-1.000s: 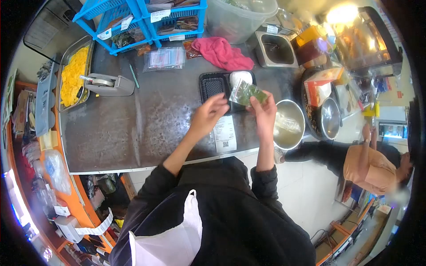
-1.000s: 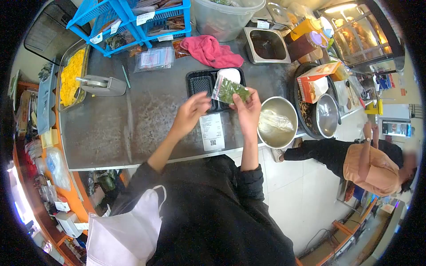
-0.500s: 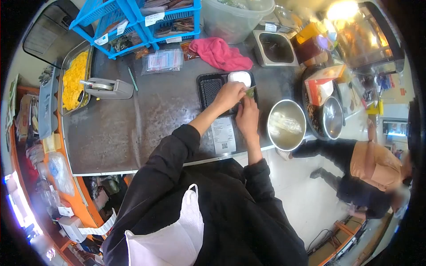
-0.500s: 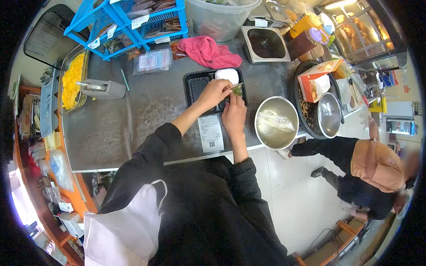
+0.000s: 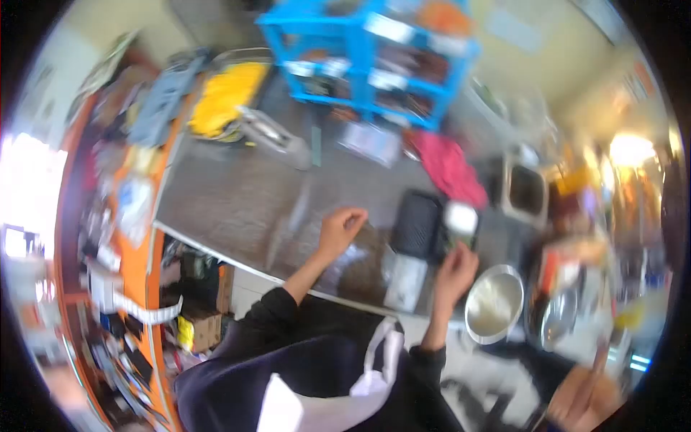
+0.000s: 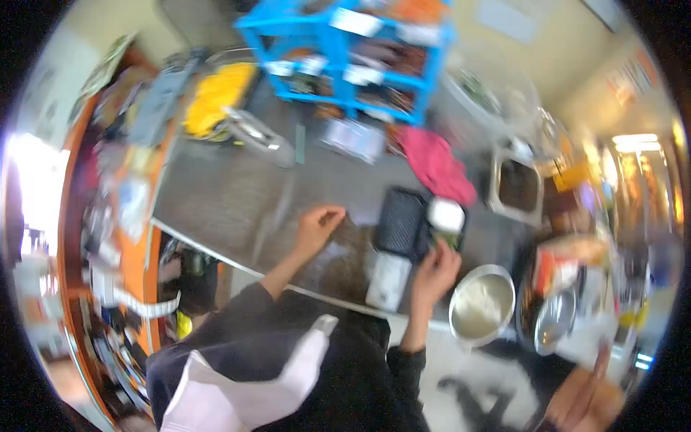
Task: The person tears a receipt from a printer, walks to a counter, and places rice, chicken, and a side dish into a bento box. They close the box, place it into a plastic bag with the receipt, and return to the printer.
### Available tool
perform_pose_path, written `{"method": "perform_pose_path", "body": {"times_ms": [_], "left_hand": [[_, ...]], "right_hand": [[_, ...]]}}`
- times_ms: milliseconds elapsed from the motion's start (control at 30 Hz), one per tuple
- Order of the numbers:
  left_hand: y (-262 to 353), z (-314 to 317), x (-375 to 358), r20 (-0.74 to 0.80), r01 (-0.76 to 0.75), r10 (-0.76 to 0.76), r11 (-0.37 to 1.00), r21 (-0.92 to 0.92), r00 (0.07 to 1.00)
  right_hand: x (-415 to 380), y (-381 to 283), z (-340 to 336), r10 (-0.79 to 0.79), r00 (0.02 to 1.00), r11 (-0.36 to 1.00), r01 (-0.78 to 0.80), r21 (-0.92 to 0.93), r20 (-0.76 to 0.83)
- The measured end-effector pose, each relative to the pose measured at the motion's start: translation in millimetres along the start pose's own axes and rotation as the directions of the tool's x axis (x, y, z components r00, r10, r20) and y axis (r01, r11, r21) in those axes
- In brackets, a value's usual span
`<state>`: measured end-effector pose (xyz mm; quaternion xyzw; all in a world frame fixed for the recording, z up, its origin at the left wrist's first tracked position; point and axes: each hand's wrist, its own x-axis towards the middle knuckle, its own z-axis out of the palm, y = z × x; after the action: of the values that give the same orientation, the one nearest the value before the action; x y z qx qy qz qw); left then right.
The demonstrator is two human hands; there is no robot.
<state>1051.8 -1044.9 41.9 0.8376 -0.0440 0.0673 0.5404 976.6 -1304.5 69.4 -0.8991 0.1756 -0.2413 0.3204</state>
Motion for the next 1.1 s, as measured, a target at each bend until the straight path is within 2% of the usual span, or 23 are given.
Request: {"method": "perform_pose_path", "body": {"times_ms": [67,100,167,200,267,333,367,400,467,533,567,600,633,700,767,800,833,867,900,933,1033,1100], "left_hand": [[-22,-40,-9,-0.169,0.099,-0.125,0.983,-0.155,0.978],[-32,-60,-6,-0.227,0.127,-0.184,0.961,-0.246,0.956],[-50,-120,2,-0.395,0.184,-0.268,0.954,-0.237,0.879],[-62,-153,6,-0.466,0.212,-0.305,0.947,-0.242,0.831],[-92,-233,28,-0.603,0.137,-0.202,0.979,-0.153,0.771],[-110,-318,54,-0.711,0.165,-0.084,0.985,0.046,0.698],[-127,-366,68,-0.723,0.184,-0.017,0.971,0.153,0.691],[-147,-413,80,-0.725,0.21,0.04,0.945,0.252,0.688],[-206,-507,109,-0.777,0.226,0.076,0.935,0.273,0.625],[-262,-597,124,-0.796,0.204,0.183,0.911,0.358,0.577],[-290,-639,130,-0.824,0.239,0.195,0.899,0.367,0.532],[-317,-680,135,-0.822,0.348,0.212,0.829,0.437,0.529],[-343,-714,140,-0.829,0.418,0.167,0.8,0.43,0.534],[-366,-757,151,-0.734,0.467,0.108,0.707,0.531,0.671],[-379,-782,163,-0.447,0.409,-0.091,0.593,0.693,0.89],[-379,-784,176,-0.333,0.491,-0.393,0.426,0.76,0.857],[-421,-792,175,-0.123,0.205,-0.253,0.332,0.921,0.96],[-439,-796,172,-0.133,0.186,-0.188,0.298,0.936,0.973],[-452,-810,177,-0.008,0.061,-0.164,0.32,0.946,0.987],[-462,-819,190,0.036,0.027,-0.17,0.353,0.935,0.985],[-479,-826,228,0.037,0.062,-0.248,0.379,0.923,0.968],[-470,-828,242,-0.003,0.11,-0.281,0.366,0.924,0.96]], "right_hand": [[-1,-26,12,0.025,1.0,0.968,-0.024,0.249,-0.002],[-1,-39,23,0.037,0.998,0.958,-0.048,0.282,0.041],[-3,-70,42,0.181,0.95,0.878,-0.273,0.393,0.256],[-4,-87,55,0.092,0.963,0.887,-0.195,0.419,0.253],[-4,-125,84,-0.086,0.969,0.886,-0.032,0.463,0.231],[-6,-160,103,-0.186,0.966,0.894,0.091,0.438,0.178],[-12,-176,117,-0.233,0.961,0.893,0.15,0.425,0.148],[-20,-183,134,-0.186,0.975,0.888,0.114,0.446,0.121],[-35,-201,160,-0.157,0.983,0.931,0.116,0.345,0.094],[-55,-213,179,-0.126,0.988,0.96,0.099,0.264,0.088],[-63,-218,190,-0.111,0.991,0.967,0.089,0.24,0.081],[-68,-224,201,-0.094,0.993,0.973,0.077,0.218,0.067],[-71,-230,206,-0.115,0.99,0.982,0.102,0.162,0.076],[-76,-243,208,-0.14,0.986,0.99,0.137,0.038,0.095],[-75,-249,213,-0.168,0.981,0.985,0.169,-0.011,0.096],[-73,-255,213,-0.169,0.982,0.984,0.173,-0.036,0.083],[-75,-261,210,-0.158,0.986,0.984,0.162,-0.075,0.058],[-73,-267,207,-0.199,0.98,0.979,0.2,-0.045,0.031],[-67,-271,208,-0.23,0.973,0.973,0.229,-0.031,-0.003],[-66,-272,204,-0.286,0.958,0.95,0.282,-0.136,-0.01],[-66,-293,196,-0.122,0.99,0.988,0.115,-0.104,-0.065],[-64,-293,191,-0.09,0.994,0.983,0.078,-0.165,-0.069]]}}
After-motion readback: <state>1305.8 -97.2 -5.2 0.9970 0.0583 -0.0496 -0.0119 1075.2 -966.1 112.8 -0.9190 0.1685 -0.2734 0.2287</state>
